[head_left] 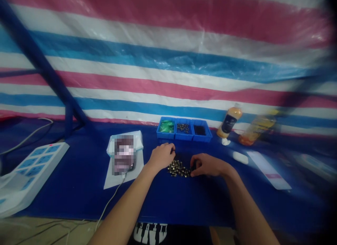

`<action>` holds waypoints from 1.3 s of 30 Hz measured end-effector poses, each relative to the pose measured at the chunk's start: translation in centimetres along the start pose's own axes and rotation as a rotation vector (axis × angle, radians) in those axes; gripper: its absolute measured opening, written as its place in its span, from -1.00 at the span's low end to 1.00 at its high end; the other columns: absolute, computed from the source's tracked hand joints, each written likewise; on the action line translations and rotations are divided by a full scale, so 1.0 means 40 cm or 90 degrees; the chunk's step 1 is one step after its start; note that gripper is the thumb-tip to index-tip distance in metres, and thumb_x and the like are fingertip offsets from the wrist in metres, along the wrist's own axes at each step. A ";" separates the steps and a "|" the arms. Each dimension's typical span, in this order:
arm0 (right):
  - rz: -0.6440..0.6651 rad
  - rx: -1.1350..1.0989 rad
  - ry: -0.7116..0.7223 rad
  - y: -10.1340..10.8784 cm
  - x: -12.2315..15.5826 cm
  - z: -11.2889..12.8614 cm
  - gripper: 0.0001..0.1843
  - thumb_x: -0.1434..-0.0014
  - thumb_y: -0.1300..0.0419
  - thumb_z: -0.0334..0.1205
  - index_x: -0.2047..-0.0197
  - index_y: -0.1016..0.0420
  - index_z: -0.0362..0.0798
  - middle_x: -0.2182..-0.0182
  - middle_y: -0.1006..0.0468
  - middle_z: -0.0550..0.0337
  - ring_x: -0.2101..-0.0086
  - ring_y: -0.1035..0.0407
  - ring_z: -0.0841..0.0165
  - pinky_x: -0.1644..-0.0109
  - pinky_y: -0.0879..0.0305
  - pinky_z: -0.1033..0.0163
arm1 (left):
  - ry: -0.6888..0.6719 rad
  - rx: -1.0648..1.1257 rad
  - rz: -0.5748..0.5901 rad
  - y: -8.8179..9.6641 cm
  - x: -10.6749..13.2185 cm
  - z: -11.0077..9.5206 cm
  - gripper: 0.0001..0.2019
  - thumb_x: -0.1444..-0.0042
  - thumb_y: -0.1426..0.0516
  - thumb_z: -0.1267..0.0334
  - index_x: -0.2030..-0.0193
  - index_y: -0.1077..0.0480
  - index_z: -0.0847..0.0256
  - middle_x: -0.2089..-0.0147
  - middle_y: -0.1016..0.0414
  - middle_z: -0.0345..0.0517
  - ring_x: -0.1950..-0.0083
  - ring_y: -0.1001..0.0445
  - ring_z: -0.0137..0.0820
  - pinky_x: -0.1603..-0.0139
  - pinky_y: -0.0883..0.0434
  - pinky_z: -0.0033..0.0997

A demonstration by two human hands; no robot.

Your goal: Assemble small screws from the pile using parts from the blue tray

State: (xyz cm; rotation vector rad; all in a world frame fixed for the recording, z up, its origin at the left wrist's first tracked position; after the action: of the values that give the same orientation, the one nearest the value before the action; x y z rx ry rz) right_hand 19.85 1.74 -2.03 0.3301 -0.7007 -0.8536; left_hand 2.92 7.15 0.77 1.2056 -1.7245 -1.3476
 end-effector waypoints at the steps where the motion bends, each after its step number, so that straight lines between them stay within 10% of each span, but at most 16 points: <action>1: 0.010 -0.008 0.004 -0.005 -0.001 0.002 -0.59 0.02 -0.34 0.01 0.18 -0.43 -0.07 0.51 -0.53 0.23 0.65 -0.31 0.46 0.62 -0.12 0.38 | 0.001 -0.001 0.001 0.000 0.000 0.000 -0.78 -0.21 0.00 0.17 0.08 -0.41 0.02 0.06 -0.49 -0.11 0.12 -0.48 -0.22 0.16 -0.36 -0.26; 15: -0.164 0.091 0.103 0.032 -0.024 0.043 -0.78 -0.12 -0.22 -0.07 0.32 -0.51 -0.05 0.44 -0.57 0.19 0.43 -0.45 0.39 0.42 -0.25 0.35 | -0.001 -0.004 -0.011 0.000 -0.001 0.000 -0.79 -0.20 0.00 0.18 0.09 -0.41 0.01 0.08 -0.50 -0.13 0.14 -0.49 -0.20 0.20 -0.37 -0.24; 39: -0.469 -0.115 0.200 0.144 0.003 0.054 -0.63 -0.18 -0.17 -0.07 0.00 -0.51 -0.04 0.33 -0.59 0.13 0.41 -0.41 0.35 0.32 -0.33 0.25 | 0.000 -0.006 0.004 0.006 0.002 -0.007 -0.77 -0.21 0.00 0.19 0.07 -0.42 0.02 0.06 -0.49 -0.10 0.09 -0.49 -0.18 0.12 -0.39 -0.20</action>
State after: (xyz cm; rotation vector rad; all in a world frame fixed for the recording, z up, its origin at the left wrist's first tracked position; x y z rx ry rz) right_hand 21.72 5.25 2.64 0.5591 -0.1891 -1.5119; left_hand 3.09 6.97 1.06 1.1944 -1.7193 -1.3499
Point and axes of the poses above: each hand's wrist, its own x-axis away from the middle knuckle, its own y-axis out of the back of the hand, z = x × y, the point moved 8 cm from there along -x, towards the middle knuckle
